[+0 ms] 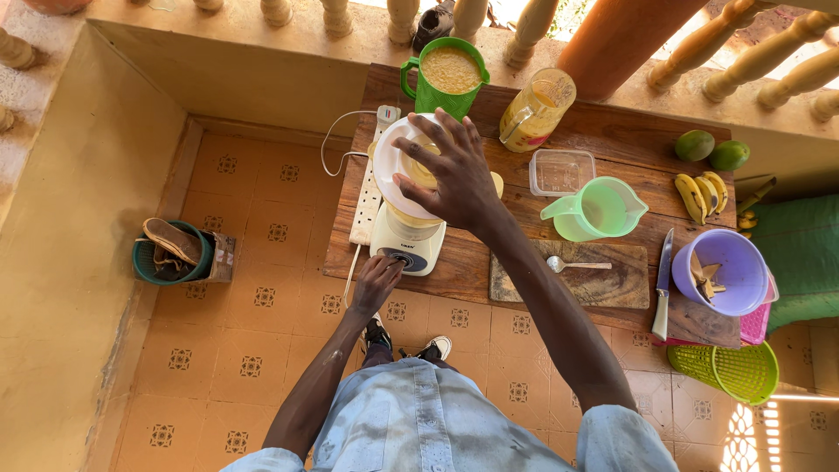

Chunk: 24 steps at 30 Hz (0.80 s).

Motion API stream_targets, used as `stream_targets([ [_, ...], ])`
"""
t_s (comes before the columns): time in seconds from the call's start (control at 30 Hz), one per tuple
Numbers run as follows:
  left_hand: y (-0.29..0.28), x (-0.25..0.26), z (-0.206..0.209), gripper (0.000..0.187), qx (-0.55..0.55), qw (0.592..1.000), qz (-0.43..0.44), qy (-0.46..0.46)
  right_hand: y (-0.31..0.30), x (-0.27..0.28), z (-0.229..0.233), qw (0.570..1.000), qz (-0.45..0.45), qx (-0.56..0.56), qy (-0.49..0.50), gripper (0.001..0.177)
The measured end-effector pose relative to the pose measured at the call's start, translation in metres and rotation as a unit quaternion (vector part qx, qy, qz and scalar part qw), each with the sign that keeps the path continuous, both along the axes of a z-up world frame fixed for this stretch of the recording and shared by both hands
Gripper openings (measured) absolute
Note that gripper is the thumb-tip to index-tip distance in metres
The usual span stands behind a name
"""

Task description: The person adds chopped banana pieces to a blender jar, pours in water, secures the lid, and blends the mixture. They then add more liquid from a pitcher and blend again, stirring briefly with a spoon between blends.

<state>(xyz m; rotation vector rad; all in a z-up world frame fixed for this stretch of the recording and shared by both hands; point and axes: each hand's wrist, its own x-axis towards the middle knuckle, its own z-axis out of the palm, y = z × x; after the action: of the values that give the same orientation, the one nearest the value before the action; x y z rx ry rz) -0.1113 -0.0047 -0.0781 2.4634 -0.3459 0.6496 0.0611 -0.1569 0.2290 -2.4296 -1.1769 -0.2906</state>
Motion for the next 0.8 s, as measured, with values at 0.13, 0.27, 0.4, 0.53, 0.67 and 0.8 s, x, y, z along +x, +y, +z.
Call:
stream_targets([
  [0.13, 0.005, 0.007, -0.001, 0.034, 0.076, 0.996, -0.015, -0.045, 0.001, 0.0, 0.0, 1.0, 0.001, -0.005, -0.005, 0.054],
  [0.27, 0.017, 0.009, 0.027, 0.043, -0.007, 0.998, -0.001, -0.069, 0.0, 0.0, 0.0, 1.0, 0.006, 0.004, -0.002, 0.054],
  [0.4, 0.03, 0.02, 0.105, 0.032, -0.077, 0.983, 0.11, -0.125, -0.002, 0.0, -0.002, 1.0, 0.01, 0.007, 0.001, 0.053],
  [0.53, 0.047, 0.047, 0.206, 0.025, -0.131, 0.96, 0.076, -0.234, -0.001, 0.005, -0.006, 1.0, 0.009, -0.009, -0.023, 0.055],
  [0.67, 0.052, 0.083, 0.273, 0.029, -0.05, 0.969, -0.032, -0.241, -0.002, 0.008, -0.014, 0.999, 0.012, -0.02, -0.037, 0.055],
  [0.8, 0.041, 0.096, 0.285, 0.019, -0.051, 0.974, -0.061, -0.212, -0.004, 0.008, -0.013, 0.999, 0.01, -0.03, -0.041, 0.059],
])
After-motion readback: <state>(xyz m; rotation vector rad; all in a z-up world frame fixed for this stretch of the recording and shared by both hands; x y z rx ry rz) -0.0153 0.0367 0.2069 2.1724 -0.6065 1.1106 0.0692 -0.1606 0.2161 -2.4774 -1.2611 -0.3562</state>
